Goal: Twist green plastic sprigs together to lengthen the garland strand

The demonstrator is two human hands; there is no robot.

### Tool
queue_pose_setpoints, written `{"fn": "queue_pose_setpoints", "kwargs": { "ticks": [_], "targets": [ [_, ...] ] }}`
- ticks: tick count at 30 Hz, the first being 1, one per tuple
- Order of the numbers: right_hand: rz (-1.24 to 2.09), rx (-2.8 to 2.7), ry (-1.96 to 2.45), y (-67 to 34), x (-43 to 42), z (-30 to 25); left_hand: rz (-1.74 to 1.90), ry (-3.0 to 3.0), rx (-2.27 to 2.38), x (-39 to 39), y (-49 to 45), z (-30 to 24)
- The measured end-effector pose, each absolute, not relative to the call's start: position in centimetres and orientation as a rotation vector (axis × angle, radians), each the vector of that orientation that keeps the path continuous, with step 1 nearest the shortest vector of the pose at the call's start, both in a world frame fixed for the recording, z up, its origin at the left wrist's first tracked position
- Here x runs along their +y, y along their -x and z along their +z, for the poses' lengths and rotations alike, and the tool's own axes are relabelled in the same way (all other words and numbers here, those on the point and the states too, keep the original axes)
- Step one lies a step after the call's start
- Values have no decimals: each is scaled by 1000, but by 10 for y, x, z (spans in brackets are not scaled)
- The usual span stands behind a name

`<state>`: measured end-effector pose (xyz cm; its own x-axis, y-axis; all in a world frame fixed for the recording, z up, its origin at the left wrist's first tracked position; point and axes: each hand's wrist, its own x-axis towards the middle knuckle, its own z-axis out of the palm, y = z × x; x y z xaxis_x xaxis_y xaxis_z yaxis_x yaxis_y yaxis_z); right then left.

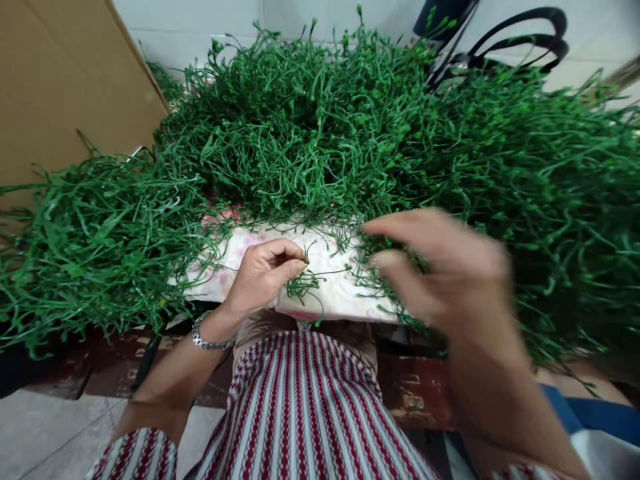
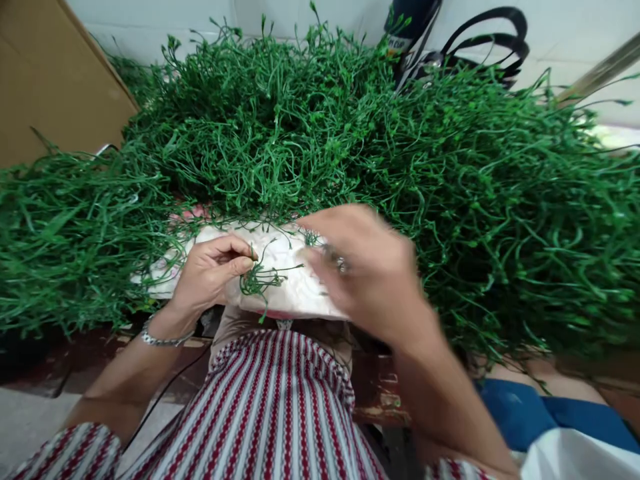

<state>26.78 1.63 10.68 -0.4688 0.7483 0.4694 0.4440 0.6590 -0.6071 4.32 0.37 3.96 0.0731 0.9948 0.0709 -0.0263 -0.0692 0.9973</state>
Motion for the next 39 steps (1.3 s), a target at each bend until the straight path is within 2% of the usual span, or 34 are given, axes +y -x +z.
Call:
{"fn": "queue_pose_setpoints", "kwargs": {
  "ticks": [2, 7, 13, 18, 23, 30, 39],
  "targets": [
    [462, -2350, 823, -234, 13, 77, 1236, -1301, 1104, 0, -45, 39],
    [579, -2276, 755, -207, 15, 25, 1274, -1317, 1129, -10, -45, 34],
    [878, -2124, 682, -209, 9, 16, 1256, -1304, 1129, -14, -43, 30],
    [1116, -2044, 698, -209, 8, 15, 1208, -1519, 1251, -15, -46, 33],
    [1015, -2116, 865, -207, 3, 17, 1208, -1619, 1280, -15, -49, 32],
    [945, -2088, 817, -208, -3, 9, 1230, -1454, 1209, -20, -45, 31],
    [835, -2056, 806, -203, -9, 5, 1164, -1676, 1345, -38, -42, 23]
  ]
}}
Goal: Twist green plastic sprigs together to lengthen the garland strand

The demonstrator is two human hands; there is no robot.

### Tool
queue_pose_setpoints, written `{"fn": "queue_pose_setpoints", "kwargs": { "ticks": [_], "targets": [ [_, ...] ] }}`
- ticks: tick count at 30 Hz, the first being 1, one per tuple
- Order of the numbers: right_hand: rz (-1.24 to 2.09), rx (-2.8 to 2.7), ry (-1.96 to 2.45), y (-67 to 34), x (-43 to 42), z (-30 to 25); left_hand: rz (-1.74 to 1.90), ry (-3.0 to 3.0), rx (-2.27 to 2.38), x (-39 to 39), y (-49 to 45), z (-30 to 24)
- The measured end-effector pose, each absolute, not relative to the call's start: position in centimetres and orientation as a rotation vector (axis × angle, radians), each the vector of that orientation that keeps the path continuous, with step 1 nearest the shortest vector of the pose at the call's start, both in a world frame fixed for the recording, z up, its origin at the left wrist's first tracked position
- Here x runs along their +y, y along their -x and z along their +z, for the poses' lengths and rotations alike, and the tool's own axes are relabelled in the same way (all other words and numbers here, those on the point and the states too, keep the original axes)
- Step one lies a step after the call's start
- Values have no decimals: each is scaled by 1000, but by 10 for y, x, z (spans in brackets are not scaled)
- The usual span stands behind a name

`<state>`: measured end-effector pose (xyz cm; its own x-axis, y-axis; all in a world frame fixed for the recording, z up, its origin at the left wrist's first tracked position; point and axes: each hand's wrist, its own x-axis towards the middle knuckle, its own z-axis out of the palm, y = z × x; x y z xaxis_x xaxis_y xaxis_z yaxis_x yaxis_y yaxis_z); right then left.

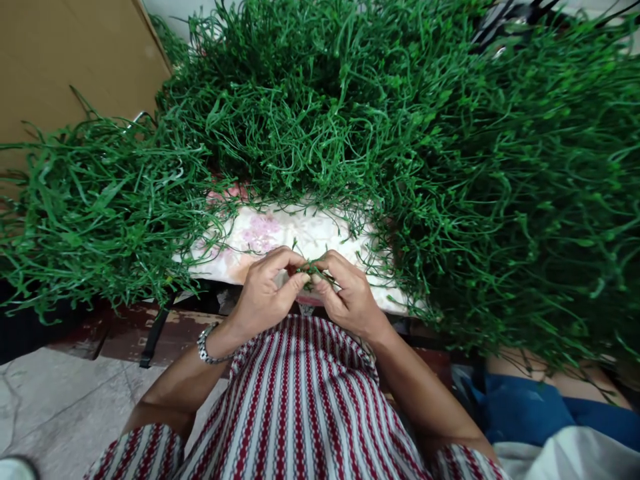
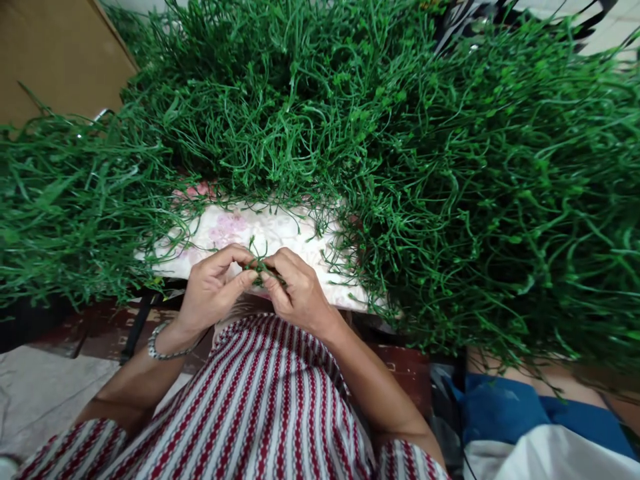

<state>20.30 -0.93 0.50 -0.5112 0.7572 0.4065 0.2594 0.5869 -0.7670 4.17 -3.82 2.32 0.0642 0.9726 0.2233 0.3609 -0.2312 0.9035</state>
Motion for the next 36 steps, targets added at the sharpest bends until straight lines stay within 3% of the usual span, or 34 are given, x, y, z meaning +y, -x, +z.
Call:
{"fn": "queue_pose_setpoints", "kwargs": {
  "ticks": [10, 17, 23, 36],
  "targets": [
    [907, -2063, 646, -205, -2, 2, 1211, -1485, 1236, -38, -40, 16],
    [622, -2126, 681, -206, 2, -4, 1128, -1300, 1240, -41, -38, 13],
    [525, -2262, 668, -207, 1, 0, 1160, -1475, 1218, -38, -42, 12],
    [1400, -2100, 831, -202, 1, 3, 1451, -1481, 1016, -38, -44, -1]
  ]
}}
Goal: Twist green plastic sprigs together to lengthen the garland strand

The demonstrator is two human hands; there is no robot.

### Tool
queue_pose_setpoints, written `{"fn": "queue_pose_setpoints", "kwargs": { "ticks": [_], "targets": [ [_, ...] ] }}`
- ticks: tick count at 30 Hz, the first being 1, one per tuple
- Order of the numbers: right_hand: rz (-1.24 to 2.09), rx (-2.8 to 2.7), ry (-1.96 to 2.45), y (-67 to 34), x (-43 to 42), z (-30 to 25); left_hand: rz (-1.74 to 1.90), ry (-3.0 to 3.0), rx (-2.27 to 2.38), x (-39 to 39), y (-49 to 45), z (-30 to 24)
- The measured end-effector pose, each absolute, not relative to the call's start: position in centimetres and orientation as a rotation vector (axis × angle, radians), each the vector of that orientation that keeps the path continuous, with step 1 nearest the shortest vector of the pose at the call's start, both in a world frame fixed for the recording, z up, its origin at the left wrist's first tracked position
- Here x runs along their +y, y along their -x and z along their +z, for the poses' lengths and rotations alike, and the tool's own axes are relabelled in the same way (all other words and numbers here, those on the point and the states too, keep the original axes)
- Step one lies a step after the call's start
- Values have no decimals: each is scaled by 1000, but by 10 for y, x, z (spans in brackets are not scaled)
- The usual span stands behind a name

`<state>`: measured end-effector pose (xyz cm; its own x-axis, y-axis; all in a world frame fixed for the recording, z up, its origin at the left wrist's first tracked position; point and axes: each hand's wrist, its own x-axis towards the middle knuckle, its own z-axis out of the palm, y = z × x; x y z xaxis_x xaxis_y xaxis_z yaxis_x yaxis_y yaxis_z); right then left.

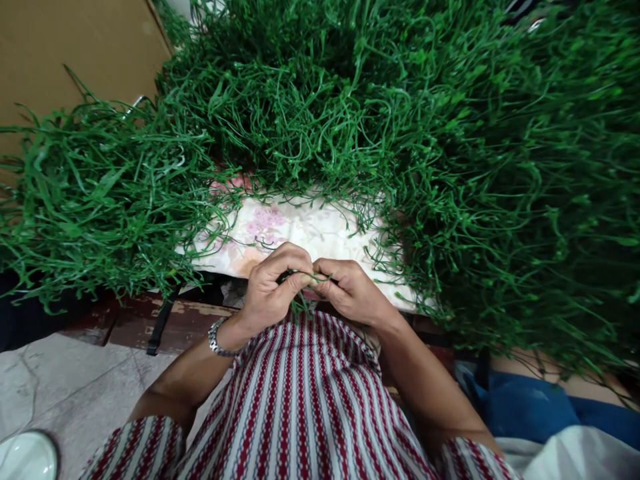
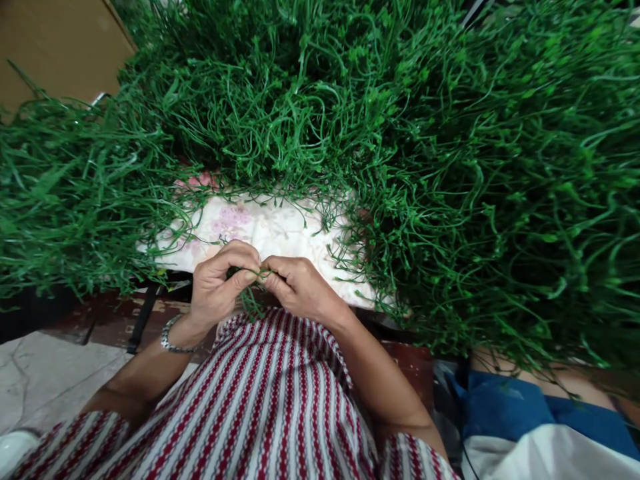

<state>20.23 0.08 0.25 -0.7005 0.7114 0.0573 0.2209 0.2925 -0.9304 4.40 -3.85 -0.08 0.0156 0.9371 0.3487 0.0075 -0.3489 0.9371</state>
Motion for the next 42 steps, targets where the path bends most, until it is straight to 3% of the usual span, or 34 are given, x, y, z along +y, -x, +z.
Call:
{"fn": "queue_pose_setpoints", "kwargs": {
  "ticks": [4, 11, 20, 42],
  "targets": [
    [1636, -1912, 745, -198, 3, 2, 1460, -1074, 786, -37, -47, -2],
    [1678, -1856, 568, -193, 10, -4, 1284, -556, 686, -30, -42, 8],
    [1151, -1893, 943, -188, 20, 13, 1467, -807, 1017, -14, -33, 4],
    [1293, -1963, 899, -158, 41, -5, 1524, -629, 976, 7, -8, 2]
  ]
}}
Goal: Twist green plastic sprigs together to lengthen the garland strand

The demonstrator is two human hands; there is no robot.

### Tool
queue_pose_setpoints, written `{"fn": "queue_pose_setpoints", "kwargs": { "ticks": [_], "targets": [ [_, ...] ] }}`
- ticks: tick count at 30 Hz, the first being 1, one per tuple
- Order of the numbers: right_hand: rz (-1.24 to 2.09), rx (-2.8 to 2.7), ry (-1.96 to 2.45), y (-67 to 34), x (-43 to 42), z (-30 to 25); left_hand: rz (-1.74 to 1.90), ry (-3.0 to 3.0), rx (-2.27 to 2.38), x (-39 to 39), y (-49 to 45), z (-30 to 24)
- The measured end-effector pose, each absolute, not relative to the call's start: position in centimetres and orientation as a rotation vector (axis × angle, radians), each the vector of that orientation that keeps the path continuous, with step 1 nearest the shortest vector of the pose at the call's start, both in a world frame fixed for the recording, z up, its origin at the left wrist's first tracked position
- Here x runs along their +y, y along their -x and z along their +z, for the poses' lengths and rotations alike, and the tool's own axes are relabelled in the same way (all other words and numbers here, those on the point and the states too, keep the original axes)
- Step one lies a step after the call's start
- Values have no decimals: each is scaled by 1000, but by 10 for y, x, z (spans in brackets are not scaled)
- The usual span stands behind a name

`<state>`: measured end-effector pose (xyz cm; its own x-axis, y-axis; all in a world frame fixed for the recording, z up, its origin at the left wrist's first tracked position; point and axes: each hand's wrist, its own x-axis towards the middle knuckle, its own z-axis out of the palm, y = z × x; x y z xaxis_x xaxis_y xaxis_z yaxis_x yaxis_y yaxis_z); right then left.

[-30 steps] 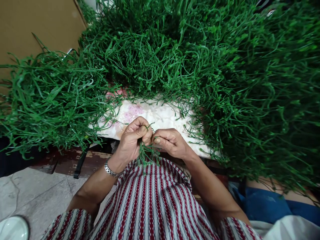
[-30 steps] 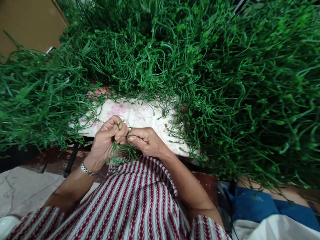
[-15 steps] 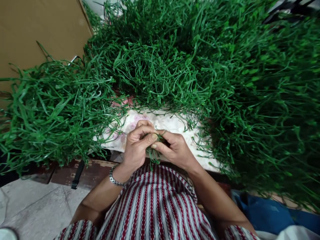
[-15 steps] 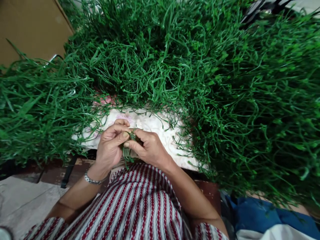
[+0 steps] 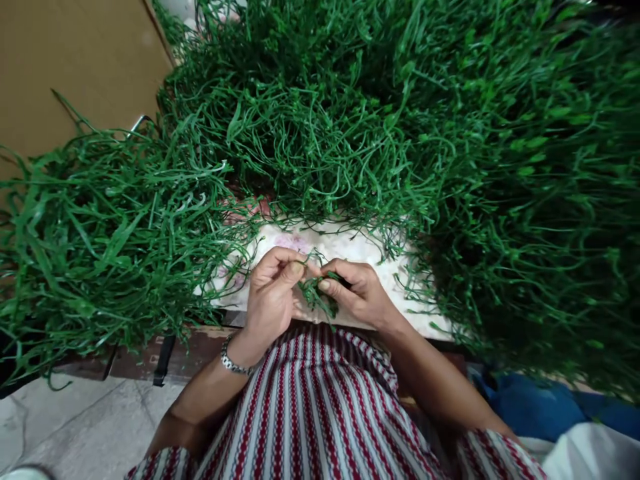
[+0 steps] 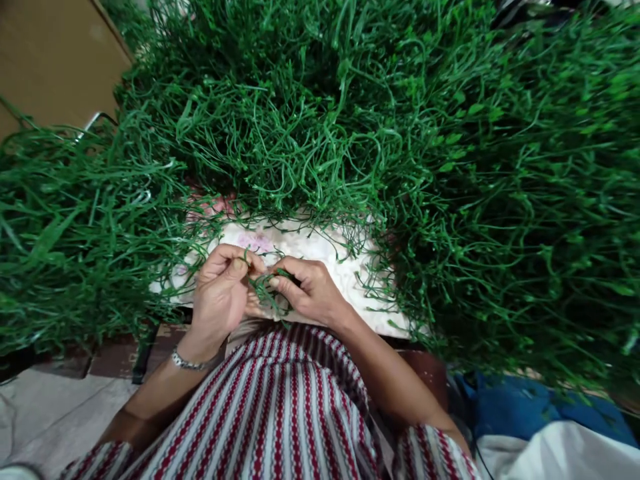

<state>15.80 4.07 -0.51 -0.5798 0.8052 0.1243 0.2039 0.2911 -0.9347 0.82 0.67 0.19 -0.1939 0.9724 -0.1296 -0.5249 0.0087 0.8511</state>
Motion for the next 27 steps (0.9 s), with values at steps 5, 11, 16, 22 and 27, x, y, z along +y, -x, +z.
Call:
{"fn": "queue_pose_setpoints", "kwargs": {
  "ticks": [5, 11, 16, 22, 27],
  "targets": [
    [1164, -1965, 911, -162, 33, -6, 1519, -660, 1027, 5, -19, 2],
    [887, -2040, 845, -163, 25, -3, 1422, -945, 1154, -10, -23, -7],
    [680, -2231, 709, -180, 20, -5, 1122, -1537, 1310, -17, -17, 5],
    [477, -2478, 708, -208, 13, 4, 825, -1936, 1208, -14, -24, 19],
    [887, -2434, 576, -218, 14, 10, 791, -1951, 1014, -9, -34, 20]
  ]
}}
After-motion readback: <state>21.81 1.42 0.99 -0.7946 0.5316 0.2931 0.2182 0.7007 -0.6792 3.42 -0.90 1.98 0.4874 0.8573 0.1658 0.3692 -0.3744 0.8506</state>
